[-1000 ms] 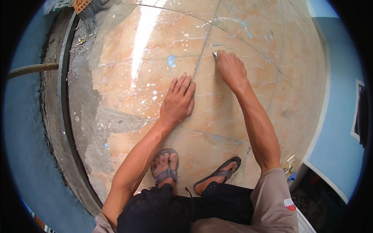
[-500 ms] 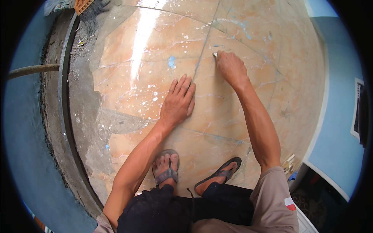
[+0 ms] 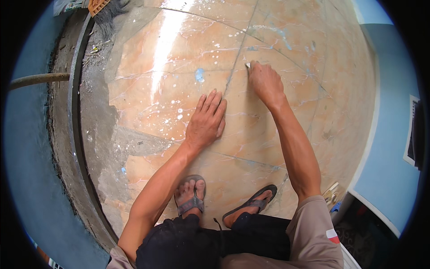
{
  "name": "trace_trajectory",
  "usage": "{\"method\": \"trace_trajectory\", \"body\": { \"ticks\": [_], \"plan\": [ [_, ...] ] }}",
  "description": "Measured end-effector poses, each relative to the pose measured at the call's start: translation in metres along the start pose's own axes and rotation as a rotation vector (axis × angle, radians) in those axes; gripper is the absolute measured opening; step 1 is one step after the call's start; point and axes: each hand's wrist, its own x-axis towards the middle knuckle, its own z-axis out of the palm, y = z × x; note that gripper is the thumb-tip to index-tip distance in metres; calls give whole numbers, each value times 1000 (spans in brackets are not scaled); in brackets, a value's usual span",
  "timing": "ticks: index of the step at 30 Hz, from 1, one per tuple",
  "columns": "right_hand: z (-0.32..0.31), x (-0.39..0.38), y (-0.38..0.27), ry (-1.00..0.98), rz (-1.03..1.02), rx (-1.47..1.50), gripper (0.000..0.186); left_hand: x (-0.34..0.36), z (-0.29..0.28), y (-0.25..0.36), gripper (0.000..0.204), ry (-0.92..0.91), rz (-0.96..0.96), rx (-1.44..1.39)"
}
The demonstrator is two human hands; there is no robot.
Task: The person uses a putty knife to apply grout into the gaps between floor tiles. They repeatedly scrape and smooth the grout along the tile seams while standing on the tiled surface.
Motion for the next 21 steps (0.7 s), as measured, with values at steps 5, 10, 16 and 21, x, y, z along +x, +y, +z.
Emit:
{"method": "trace_trajectory", "body": {
  "ticks": [5, 10, 16, 21],
  "plan": [
    [-20, 54, 3, 16, 34, -30, 28, 6, 4, 3, 51, 3, 20, -13],
    [2, 17, -8, 18, 13, -44, 28, -1, -3, -1, 52, -25, -16, 1],
    [-24, 77, 3, 22, 84, -54, 28, 8, 3, 6, 53, 3, 16, -25],
    [11, 41, -7, 102, 119, -15, 29, 0, -2, -2, 53, -7, -3, 4]
  ]
}}
